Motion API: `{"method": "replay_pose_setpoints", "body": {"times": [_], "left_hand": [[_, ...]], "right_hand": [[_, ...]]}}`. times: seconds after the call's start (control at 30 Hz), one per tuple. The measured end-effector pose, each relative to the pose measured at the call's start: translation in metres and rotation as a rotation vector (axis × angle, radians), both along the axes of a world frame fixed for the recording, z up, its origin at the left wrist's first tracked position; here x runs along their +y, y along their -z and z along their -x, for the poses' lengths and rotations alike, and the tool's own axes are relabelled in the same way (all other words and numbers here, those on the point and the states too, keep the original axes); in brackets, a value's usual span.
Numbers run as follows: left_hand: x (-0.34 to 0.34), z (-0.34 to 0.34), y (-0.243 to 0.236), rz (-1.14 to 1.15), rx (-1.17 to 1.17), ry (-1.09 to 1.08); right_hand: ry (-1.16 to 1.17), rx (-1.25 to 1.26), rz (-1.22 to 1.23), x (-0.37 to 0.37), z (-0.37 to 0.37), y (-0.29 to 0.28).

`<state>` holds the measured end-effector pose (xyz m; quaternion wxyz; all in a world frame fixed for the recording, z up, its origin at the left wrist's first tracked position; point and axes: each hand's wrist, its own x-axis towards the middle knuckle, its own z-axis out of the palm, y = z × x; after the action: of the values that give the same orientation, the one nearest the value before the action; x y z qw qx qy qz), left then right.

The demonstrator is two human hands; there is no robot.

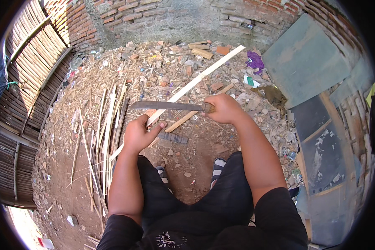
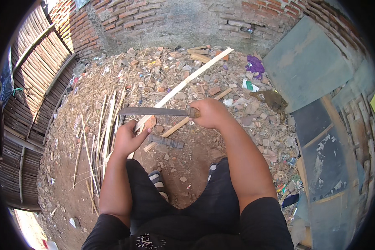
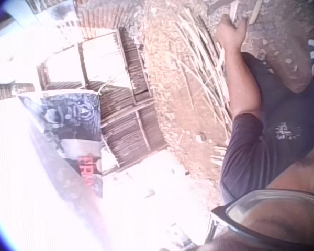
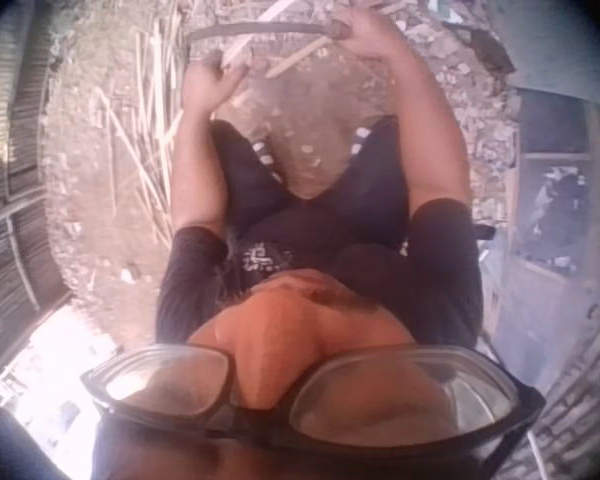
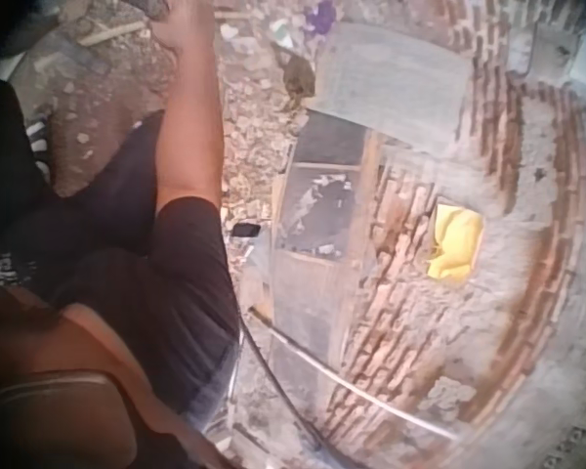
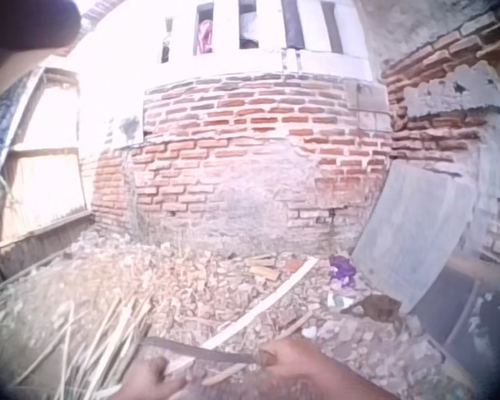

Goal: The person holds a strip of bamboo and shaves the edges using a large knife by pulling the knife towards them.

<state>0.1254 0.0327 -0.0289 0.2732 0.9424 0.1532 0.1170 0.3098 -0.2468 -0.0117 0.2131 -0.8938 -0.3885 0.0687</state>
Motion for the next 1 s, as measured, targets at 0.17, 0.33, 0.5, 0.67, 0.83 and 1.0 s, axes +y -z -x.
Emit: {"method": "replay_pose_setpoints", "body": {"times": [0.17,0.33,0.5,0.67,0.83,1.0], "left_hand": [[0.006,-0.004,-0.003,-0.06,-0.024,-0.032],[-0.005,-0.004,-0.004,0.002,-0.035,-0.05],[-0.005,-0.004,-0.003,-0.017,0.034,-0.045],[0.0,-0.002,0.0,-0.025,-0.039,-0.043],[0.005,-0.003,-0.001,-0.038,-0.054,-0.066],[-0.006,-0.004,-0.002,-0.012,-0.037,-0.073]], "right_hand": [[0.4,0.024,-0.221,-0.038,-0.029,0.005],[0.272,0.047,-0.165,-0.028,-0.024,0.014],[-0.019,-0.035,0.068,0.006,0.007,0.004],[-0.024,0.015,0.009,-0.01,-0.007,0.0],[0.354,-0.009,-0.176,-0.04,-0.025,0.002],[0.189,-0.008,-0.082,-0.025,-0.011,-0.002]]}}
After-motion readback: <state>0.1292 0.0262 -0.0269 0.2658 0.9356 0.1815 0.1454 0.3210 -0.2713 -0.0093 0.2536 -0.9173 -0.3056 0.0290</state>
